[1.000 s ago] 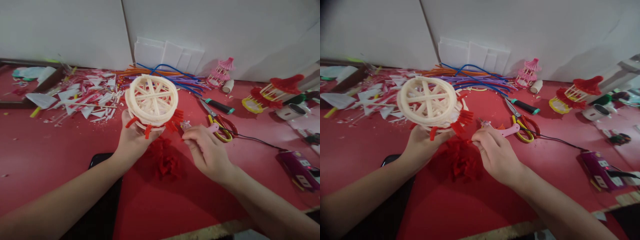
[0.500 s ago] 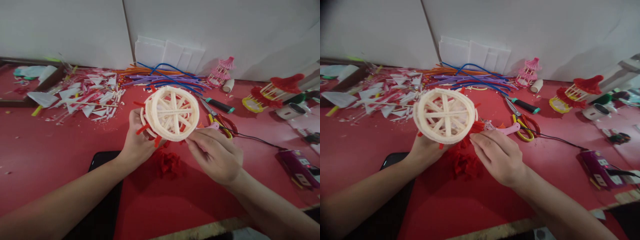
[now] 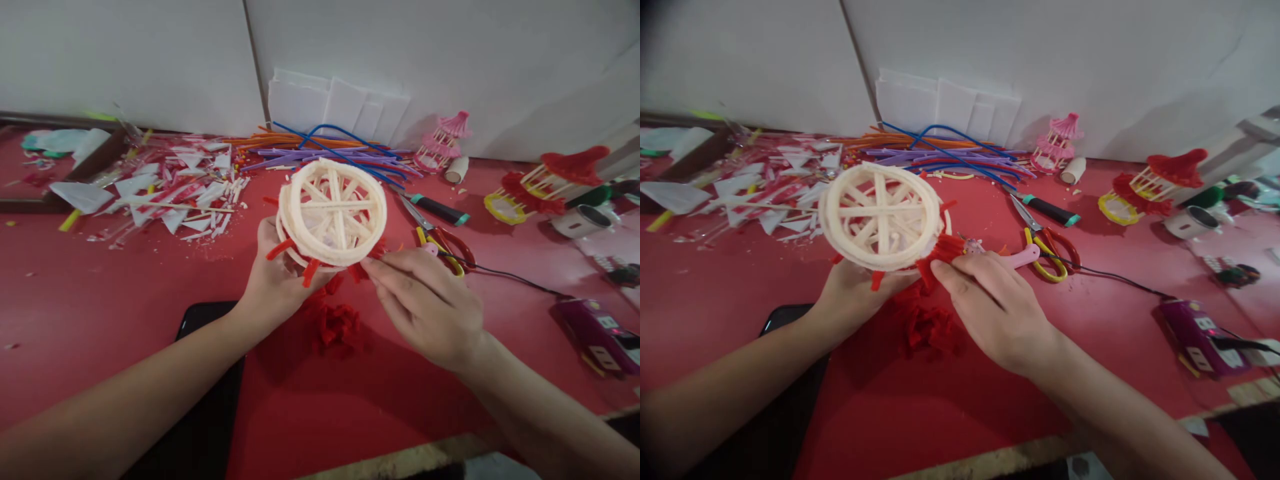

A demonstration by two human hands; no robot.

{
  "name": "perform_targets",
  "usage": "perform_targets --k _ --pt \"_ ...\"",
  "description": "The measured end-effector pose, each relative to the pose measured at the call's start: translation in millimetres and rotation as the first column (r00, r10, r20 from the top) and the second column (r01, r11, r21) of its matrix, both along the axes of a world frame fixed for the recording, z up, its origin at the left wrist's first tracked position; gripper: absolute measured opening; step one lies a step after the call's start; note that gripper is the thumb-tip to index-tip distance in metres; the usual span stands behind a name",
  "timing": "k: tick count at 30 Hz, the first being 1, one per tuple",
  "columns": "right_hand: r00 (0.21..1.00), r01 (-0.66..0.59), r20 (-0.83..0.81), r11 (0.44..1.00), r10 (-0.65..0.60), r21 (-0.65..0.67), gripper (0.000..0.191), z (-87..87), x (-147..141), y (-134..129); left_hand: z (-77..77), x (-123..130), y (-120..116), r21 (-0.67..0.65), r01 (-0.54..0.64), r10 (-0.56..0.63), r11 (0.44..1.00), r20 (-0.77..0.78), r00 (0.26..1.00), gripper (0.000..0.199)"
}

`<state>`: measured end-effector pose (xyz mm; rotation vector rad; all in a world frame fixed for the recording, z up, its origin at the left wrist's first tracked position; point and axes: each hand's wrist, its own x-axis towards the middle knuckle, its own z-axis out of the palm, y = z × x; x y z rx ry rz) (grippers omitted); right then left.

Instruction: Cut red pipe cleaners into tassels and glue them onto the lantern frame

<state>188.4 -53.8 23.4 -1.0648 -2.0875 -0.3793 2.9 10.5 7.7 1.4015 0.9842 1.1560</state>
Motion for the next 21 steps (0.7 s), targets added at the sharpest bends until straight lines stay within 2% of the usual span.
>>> perform_targets --k 5,15,21 --pt "0.999 -0.025 -0.047 0.999 0.026 0.037 0.017 3.1 0.2 -0.1 2.6 -0.2 0.1 -0.012 0.007 -0.007 1.000 0.018 1.000 0.073" --pt "1.000 -0.025 -0.006 0.996 0.025 0.086 0.019 -3.2 -1.3 -0.7 7.1 1.8 -1.2 -0.016 0.022 -0.022 1.000 0.012 1.000 0.074" --pt "0.997 0.073 -0.012 0.995 -0.072 0.072 0.014 -0.6 -8.4 -4.7 2.7 3.2 0.7 -0.049 0.025 -0.025 0.998 0.011 1.000 0.075"
